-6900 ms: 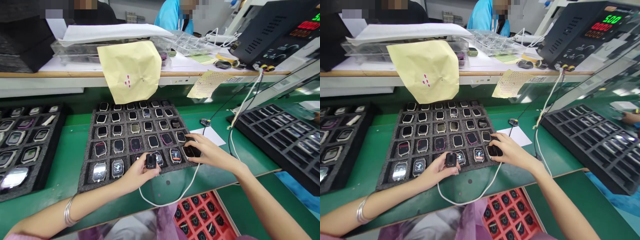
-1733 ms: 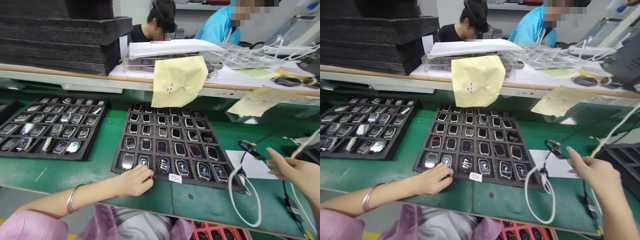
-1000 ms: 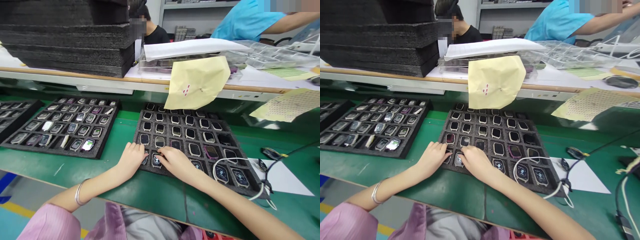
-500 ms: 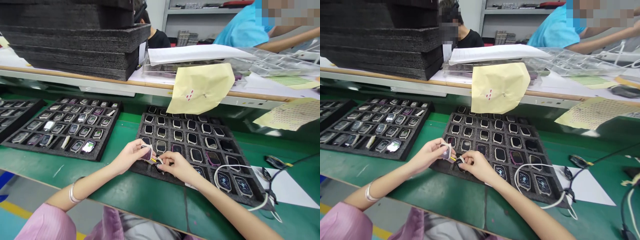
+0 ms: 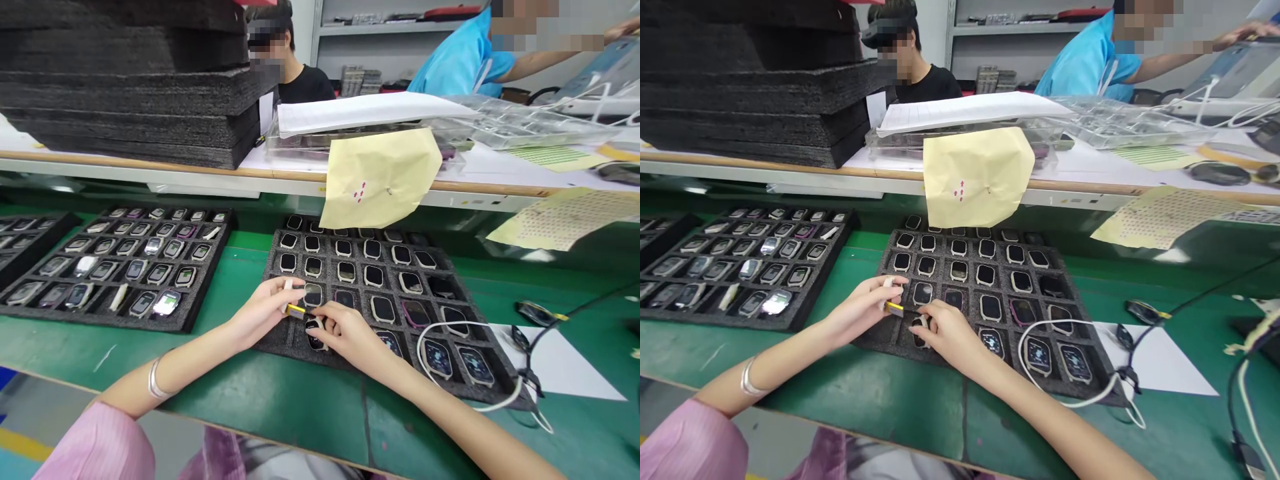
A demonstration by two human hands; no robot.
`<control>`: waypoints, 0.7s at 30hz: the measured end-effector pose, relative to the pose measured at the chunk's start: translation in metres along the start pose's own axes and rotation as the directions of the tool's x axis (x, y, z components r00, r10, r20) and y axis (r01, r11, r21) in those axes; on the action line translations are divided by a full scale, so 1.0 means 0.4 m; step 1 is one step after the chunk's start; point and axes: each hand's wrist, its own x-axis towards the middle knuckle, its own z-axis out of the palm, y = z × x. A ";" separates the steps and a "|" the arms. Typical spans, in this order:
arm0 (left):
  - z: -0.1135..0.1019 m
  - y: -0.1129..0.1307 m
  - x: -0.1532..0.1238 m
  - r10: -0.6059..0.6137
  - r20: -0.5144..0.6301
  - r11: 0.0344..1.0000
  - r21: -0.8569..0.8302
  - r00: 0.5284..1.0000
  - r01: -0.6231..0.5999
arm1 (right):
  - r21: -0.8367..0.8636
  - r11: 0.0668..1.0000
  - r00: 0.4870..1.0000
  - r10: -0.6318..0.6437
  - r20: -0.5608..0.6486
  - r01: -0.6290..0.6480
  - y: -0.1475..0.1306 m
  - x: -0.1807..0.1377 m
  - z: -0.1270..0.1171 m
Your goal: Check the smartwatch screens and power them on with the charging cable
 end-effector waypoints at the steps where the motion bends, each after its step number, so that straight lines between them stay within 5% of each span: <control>1: 0.007 0.003 0.001 0.000 -0.003 1.000 -0.022 1.000 -0.001 | -0.023 0.999 0.999 -0.026 -0.023 0.025 -0.004 0.000 0.002; 7: 0.030 -0.002 0.016 0.087 0.054 0.983 -0.168 0.995 -0.077 | 0.132 0.969 0.970 -0.190 -0.154 0.211 -0.042 0.005 -0.004; 16: 0.047 -0.009 -0.010 0.193 0.151 0.970 -0.176 0.970 -0.166 | 0.502 0.852 0.956 0.008 -0.293 0.147 -0.055 0.010 0.014; 21: 0.048 -0.015 -0.012 0.068 0.247 0.993 -0.106 0.967 -0.043 | 0.399 0.888 0.924 -0.069 -0.377 0.229 -0.096 -0.019 -0.008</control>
